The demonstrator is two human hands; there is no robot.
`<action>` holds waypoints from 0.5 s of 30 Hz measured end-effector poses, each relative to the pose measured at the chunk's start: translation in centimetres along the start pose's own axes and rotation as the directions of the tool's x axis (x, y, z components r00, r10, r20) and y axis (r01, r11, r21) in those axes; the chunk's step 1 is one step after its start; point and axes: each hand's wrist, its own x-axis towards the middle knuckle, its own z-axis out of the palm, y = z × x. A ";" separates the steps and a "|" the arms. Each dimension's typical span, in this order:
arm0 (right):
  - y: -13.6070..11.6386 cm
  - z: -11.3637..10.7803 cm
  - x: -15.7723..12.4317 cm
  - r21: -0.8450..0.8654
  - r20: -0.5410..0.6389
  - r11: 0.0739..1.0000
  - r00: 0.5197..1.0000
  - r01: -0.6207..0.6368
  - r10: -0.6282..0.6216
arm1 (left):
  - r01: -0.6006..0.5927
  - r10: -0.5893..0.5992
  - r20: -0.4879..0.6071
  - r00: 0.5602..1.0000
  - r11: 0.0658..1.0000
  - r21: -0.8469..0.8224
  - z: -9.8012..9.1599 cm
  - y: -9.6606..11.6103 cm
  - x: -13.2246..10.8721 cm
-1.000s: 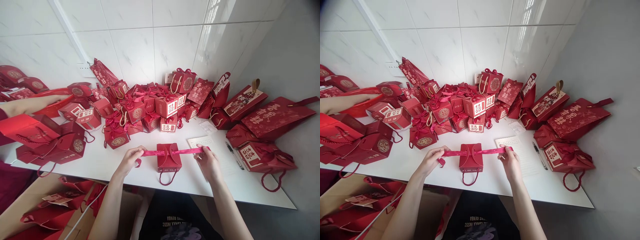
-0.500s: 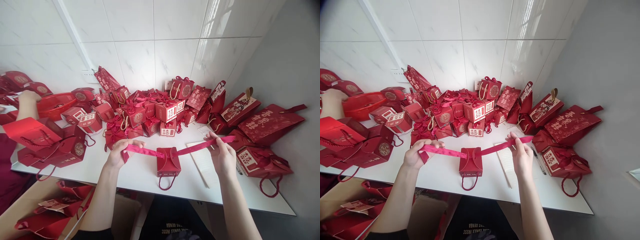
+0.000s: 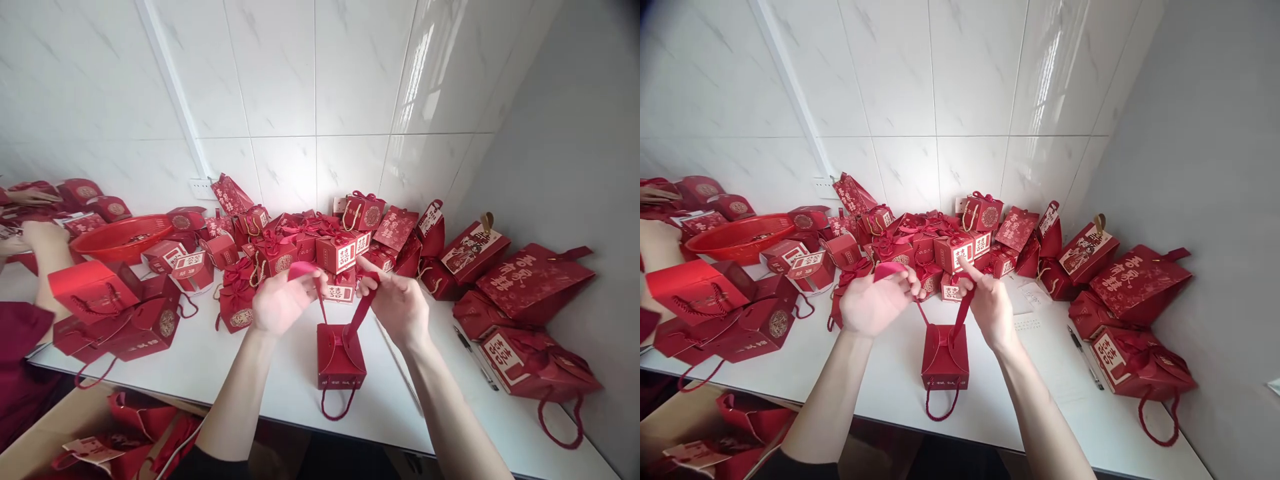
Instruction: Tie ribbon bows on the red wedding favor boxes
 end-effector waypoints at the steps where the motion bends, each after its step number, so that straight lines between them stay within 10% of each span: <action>1: 0.0 0.3 0.0 0.008 0.014 1.000 1.000 -0.018 0.017 | -0.018 0.018 0.017 1.000 1.000 -0.003 0.3 -0.1 0.2; 15: 0.7 0.8 -0.7 -0.071 0.184 0.993 0.980 0.090 -0.075 | -0.197 0.237 -0.073 0.969 0.915 0.353 1.2 -2.0 0.5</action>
